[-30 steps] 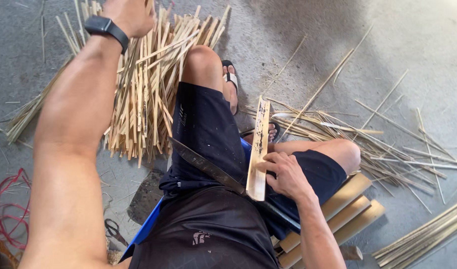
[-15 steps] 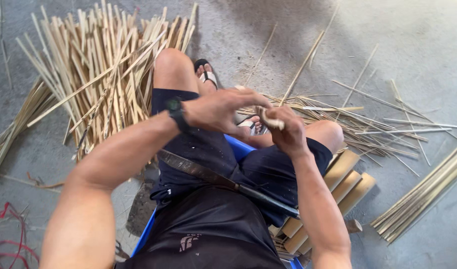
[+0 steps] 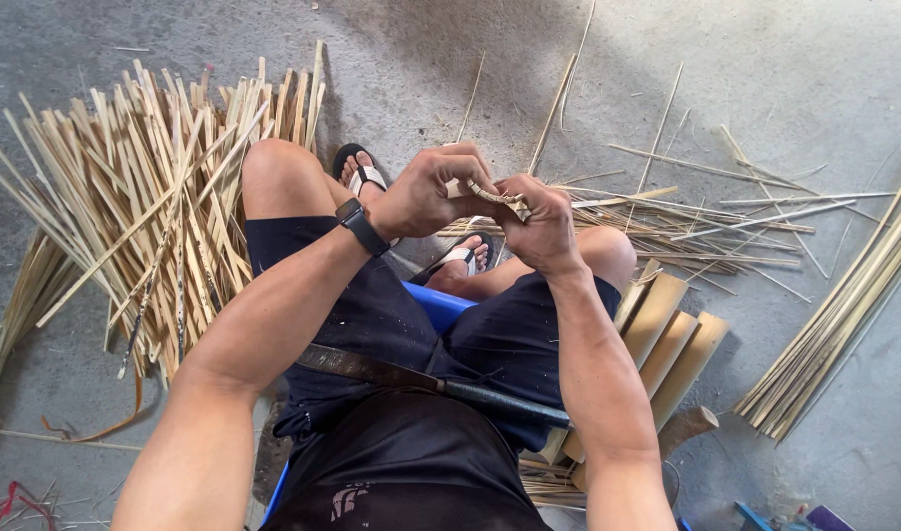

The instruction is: The person sits on a low stool and uses a knife to split bamboo pieces into thin strips. They repeatedly split the bamboo, separate the strips, and place them into a pile on the floor.

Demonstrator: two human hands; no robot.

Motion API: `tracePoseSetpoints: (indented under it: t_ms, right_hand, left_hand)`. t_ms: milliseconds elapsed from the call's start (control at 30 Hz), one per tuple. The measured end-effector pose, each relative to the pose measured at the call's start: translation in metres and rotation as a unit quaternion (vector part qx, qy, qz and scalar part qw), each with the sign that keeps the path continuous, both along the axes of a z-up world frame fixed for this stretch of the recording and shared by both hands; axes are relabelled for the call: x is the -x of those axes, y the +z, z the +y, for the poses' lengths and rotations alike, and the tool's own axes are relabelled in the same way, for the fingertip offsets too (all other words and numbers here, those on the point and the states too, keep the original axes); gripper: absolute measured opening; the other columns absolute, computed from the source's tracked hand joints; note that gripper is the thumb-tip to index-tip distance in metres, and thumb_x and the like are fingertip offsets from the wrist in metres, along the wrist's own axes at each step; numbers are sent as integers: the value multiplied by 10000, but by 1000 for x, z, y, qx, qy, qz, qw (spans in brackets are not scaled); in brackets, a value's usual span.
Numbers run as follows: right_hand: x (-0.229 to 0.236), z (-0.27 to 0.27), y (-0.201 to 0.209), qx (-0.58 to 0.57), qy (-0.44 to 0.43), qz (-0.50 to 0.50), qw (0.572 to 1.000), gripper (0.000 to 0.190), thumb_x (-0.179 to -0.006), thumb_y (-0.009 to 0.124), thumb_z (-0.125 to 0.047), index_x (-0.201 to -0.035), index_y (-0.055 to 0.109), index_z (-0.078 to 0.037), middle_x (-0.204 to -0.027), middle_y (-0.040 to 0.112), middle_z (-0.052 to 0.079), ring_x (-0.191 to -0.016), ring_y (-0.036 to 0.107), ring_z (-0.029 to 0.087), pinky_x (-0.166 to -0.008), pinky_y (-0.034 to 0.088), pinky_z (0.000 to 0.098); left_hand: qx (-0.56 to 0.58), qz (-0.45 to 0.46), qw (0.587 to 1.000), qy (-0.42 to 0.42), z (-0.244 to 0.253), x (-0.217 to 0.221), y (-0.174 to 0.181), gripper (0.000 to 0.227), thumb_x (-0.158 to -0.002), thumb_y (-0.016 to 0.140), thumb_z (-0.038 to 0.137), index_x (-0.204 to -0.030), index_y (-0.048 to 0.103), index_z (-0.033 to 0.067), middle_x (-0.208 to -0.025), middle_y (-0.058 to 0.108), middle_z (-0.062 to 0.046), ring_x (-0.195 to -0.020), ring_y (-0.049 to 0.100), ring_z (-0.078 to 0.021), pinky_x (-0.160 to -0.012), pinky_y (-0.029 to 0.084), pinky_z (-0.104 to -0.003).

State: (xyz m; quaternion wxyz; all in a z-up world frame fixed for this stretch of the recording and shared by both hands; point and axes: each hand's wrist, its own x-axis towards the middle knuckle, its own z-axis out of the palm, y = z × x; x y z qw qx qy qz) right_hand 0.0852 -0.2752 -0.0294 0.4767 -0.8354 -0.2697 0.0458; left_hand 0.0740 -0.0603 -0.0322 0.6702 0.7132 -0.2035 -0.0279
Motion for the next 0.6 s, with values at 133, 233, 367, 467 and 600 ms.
tracePoseSetpoints:
  t_ms: [133, 233, 367, 467, 600]
  right_hand:
    - [2, -1, -8, -40, -19, 48, 998, 129, -896, 775, 3, -915, 654, -37, -859, 741, 79, -737, 712, 140, -683, 545, 300]
    - [1, -1, -7, -48, -15, 40, 998, 119, -929, 771, -5, -925, 656, -37, -847, 738, 73, -745, 713, 132, -684, 546, 297]
    - [3, -2, -5, -64, -10, 59, 996, 100, -953, 764, -16, -931, 669, -40, -878, 759, 58, -775, 728, 122, -683, 561, 288]
    - [7, -5, -6, -70, -5, 49, 996, 80, -940, 761, -22, -960, 686, -41, -946, 765, 73, -850, 747, 134, -732, 587, 289]
    - [12, -18, -18, -67, 7, 28, 997, 65, -932, 747, -40, -977, 699, -41, -974, 771, 91, -880, 749, 146, -763, 587, 296]
  left_hand:
    - [-28, 9, 999, 13, 3, -2, -2, 174, -872, 870, 99, -976, 735, 61, -925, 724, -58, -856, 719, -145, -734, 550, -295]
    - [-35, -11, 999, 13, 4, -3, -1, 182, -868, 870, 94, -971, 726, 48, -919, 735, -70, -855, 728, -144, -733, 559, -298]
    - [-32, -5, 999, 5, 4, -2, 2, 189, -860, 868, 95, -965, 721, 40, -909, 743, -69, -850, 736, -140, -719, 567, -288]
    - [-26, -2, 1000, 2, 3, 2, 0, 188, -858, 868, 97, -960, 721, 40, -909, 750, -70, -848, 739, -143, -716, 575, -283]
    - [-64, -32, 997, 3, 7, 7, -17, 206, -833, 884, 38, -962, 724, 23, -877, 738, -92, -807, 724, -167, -698, 553, -311]
